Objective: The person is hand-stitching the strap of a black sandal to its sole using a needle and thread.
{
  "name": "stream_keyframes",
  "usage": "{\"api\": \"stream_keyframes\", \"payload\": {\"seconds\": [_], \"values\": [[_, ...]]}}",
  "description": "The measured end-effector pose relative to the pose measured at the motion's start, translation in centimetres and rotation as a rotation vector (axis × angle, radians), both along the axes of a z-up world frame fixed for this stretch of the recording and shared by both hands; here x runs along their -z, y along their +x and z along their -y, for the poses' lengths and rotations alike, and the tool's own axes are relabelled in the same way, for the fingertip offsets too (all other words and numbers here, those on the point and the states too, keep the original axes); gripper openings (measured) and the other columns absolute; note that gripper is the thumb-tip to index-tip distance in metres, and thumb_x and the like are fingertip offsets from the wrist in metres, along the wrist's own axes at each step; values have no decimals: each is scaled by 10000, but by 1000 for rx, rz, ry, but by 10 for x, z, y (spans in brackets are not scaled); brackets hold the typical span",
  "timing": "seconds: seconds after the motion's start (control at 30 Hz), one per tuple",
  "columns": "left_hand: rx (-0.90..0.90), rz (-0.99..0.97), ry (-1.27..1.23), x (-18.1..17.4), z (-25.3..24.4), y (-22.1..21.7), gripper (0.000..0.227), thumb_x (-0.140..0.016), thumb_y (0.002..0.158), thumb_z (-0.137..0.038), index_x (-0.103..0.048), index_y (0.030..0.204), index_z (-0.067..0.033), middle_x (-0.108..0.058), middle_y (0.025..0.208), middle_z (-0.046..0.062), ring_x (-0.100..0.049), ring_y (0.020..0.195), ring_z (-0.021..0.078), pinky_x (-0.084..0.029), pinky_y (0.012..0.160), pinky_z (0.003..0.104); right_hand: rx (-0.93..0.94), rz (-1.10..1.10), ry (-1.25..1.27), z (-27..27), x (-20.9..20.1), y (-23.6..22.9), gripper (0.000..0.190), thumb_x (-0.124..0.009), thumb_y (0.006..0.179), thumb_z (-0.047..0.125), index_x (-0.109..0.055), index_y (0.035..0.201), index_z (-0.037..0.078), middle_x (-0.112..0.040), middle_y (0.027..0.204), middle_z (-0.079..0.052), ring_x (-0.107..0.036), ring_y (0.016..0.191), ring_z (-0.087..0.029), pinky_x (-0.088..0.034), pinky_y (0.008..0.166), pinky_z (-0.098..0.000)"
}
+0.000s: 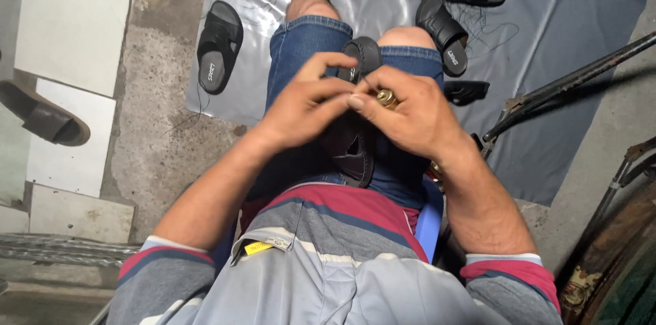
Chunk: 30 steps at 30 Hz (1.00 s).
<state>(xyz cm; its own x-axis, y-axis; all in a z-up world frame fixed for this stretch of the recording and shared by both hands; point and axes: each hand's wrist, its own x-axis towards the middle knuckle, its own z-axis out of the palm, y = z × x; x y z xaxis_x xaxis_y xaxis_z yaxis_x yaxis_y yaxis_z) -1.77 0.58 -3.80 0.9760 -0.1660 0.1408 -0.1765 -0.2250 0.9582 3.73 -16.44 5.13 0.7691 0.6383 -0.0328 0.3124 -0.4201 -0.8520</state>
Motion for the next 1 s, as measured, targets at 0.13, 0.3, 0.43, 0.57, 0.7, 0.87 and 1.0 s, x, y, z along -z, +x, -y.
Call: {"api": "stream_keyframes", "payload": {"seconds": [0.13, 0.3, 0.43, 0.57, 0.7, 0.87, 1.0], "values": [[-152, -389, -217, -31, -80, -4, 325, -456, 886, -419, -623, 926, -143, -518, 1286, 4, -576, 860, 85, -488, 734, 215, -171, 124, -4, 33, -9, 26, 357, -406, 958, 285, -502, 1150, -1, -513, 1204, -171, -473, 1158, -298, -329, 1023, -398], [-426, -855, 1121, 9, -157, -30, 384, -427, 1010, -409, -652, 1059, -102, -654, 939, 209, -607, 845, 422, -484, 676, 529, -271, 203, -176, 55, -10, 29, 275, -536, 913, 45, -583, 1183, 33, -577, 1029, -124, -552, 957, -235, -423, 865, -303], [-341, -230, 901, -25, -86, -18, 210, -540, 913, -166, -667, 1057, -81, -653, 970, 145, -594, 806, 353, -451, 683, 461, -389, 257, -363, 48, 2, 31, 358, -518, 842, 62, -603, 1172, 172, -614, 1052, -35, -584, 944, -203, -457, 732, -329], [104, 91, 379, -31, -32, 5, 256, -574, 878, -310, -580, 1067, -138, -563, 1217, 80, -458, 1191, 312, -295, 944, 476, -427, 419, -460, 38, 9, 36, 348, -562, 835, 130, -622, 1164, 226, -602, 1007, -8, -593, 860, -221, -477, 653, -353], [-37, -129, 191, -9, 2, 5, 270, -680, 804, -329, -556, 990, -177, -577, 942, -19, -545, 713, 158, -433, 665, 299, -430, 502, -521, 37, 14, 38, 342, -594, 818, 158, -640, 1145, 248, -599, 984, 24, -605, 820, -224, -494, 628, -351], [-199, -390, 39, -14, 15, 4, 138, -692, 759, -277, -654, 846, -178, -670, 868, -67, -596, 746, 63, -437, 688, 204, -429, 477, -563, 34, 14, 39, 356, -579, 815, 168, -634, 1152, 272, -597, 970, 42, -602, 822, -207, -492, 549, -360], [-236, -465, 5, -11, 18, 1, 162, -659, 766, -314, -684, 869, -191, -688, 889, -80, -617, 802, 47, -436, 735, 197, -427, 473, -589, 32, 13, 39, 372, -555, 808, 167, -631, 1155, 277, -596, 978, 47, -598, 841, -204, -492, 563, -362]]}}
